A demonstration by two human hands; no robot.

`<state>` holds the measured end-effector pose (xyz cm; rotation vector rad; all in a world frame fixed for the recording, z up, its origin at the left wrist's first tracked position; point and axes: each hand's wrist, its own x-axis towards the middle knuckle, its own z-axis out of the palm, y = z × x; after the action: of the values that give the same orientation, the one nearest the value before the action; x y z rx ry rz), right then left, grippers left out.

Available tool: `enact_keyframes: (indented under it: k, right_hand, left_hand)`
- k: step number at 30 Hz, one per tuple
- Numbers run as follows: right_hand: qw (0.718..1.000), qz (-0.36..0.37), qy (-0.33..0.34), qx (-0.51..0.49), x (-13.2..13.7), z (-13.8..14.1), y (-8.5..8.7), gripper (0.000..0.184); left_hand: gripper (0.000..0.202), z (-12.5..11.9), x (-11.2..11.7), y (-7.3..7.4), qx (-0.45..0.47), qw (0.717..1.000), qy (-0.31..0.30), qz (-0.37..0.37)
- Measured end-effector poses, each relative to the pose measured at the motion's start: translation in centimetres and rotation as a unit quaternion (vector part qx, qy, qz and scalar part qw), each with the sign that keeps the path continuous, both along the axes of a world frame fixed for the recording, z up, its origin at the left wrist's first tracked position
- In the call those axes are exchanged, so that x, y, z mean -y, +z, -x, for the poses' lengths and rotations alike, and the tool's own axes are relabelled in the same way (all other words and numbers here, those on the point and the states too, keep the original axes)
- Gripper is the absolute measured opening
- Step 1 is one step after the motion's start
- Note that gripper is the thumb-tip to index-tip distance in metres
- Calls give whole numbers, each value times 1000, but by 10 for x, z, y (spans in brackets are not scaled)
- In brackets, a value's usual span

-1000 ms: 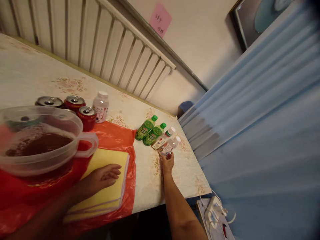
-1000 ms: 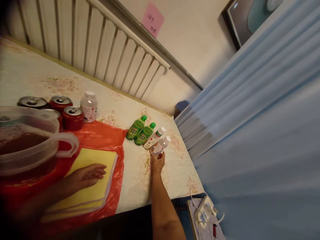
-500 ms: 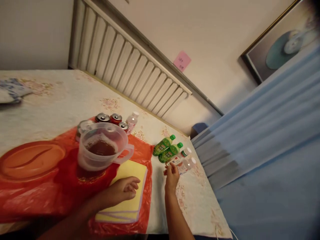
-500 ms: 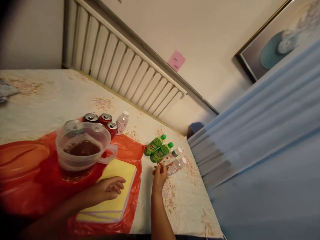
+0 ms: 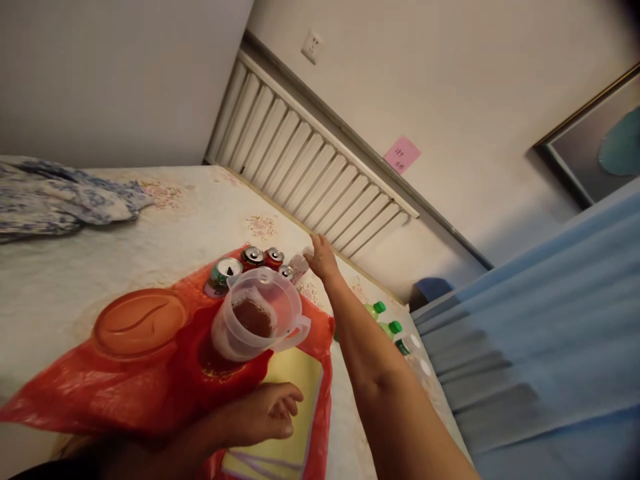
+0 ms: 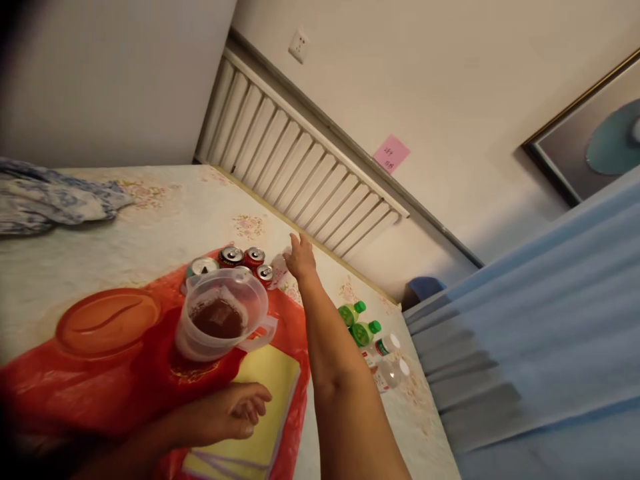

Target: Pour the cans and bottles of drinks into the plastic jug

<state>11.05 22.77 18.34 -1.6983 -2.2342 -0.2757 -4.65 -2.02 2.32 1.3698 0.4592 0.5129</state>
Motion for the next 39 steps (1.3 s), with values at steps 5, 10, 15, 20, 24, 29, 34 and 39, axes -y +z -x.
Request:
enact_keyframes:
  k: [5, 10, 15, 20, 24, 29, 34, 39]
  right_hand:
    - [998, 55, -9, 34, -2, 1, -8, 35]
    - [999, 28, -15, 44, 41, -21, 6, 30]
    - [998, 7, -27, 53, 108, -57, 40, 28]
    - [998, 31, -22, 60, 188, -86, 68, 28]
    - [996, 85, 5, 33, 246, -85, 75, 24]
    - [982, 179, 50, 20, 296, -52, 65, 22]
    - [968, 224, 110, -6, 312, -23, 45, 20]
    - [960, 247, 132, -33, 309, -18, 42, 26]
  left_hand:
    - [50, 3, 1, 7, -12, 1000, 0, -3]
    - [50, 1, 2, 14, -11, 1000, 2, -3]
    - [54, -12, 2, 3, -6, 997, 74, -38]
    - [72, -24, 4, -3, -10, 990, 135, -30]
    - [88, -25, 7, 5, -44, 981, 173, -81]
    - [95, -26, 12, 16, -33, 982, 149, -106]
    - [83, -21, 16, 24, 15, 990, 91, -102]
    - [60, -9, 16, 34, -4, 989, 81, -124]
